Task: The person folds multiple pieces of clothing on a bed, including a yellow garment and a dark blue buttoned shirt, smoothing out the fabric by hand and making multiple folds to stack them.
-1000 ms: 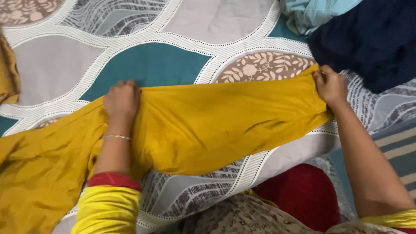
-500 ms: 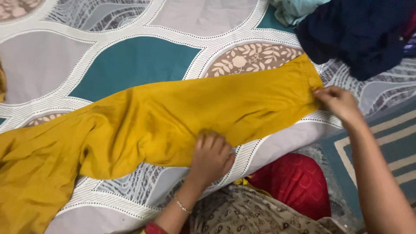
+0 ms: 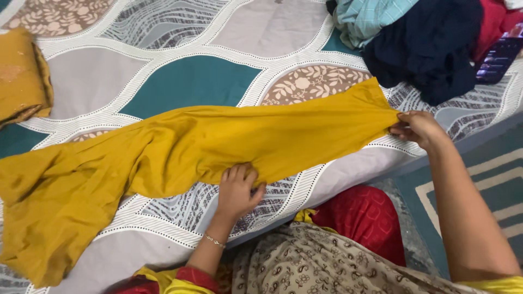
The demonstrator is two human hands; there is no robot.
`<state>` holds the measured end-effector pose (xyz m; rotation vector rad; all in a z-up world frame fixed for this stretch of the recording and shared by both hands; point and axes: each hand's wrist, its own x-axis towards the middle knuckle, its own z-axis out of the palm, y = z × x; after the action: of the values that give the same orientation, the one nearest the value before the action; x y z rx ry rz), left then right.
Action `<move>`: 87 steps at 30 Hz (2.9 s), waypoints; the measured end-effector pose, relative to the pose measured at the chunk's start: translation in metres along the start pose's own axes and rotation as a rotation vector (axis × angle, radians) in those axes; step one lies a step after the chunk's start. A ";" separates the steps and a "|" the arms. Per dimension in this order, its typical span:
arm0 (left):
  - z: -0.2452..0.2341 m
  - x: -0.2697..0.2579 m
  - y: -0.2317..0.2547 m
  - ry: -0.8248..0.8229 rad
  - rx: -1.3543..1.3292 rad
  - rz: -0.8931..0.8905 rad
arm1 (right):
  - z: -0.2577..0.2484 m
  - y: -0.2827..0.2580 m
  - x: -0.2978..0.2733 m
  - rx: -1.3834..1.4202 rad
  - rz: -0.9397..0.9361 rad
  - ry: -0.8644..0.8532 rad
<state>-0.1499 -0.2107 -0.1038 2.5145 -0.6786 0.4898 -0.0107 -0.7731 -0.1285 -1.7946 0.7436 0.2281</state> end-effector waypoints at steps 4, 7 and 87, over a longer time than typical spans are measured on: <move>0.011 0.008 -0.005 0.020 0.075 -0.079 | 0.004 -0.030 -0.002 0.198 0.002 -0.115; 0.015 0.024 -0.013 -0.102 0.278 -0.044 | 0.004 -0.066 -0.007 0.302 -0.059 -0.170; 0.054 -0.018 0.031 0.020 -0.289 -0.728 | 0.059 -0.028 0.001 -0.903 -0.473 0.352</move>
<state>-0.1703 -0.2563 -0.1451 2.2623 0.1854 0.1342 0.0183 -0.7147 -0.1283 -2.8629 0.4413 -0.1010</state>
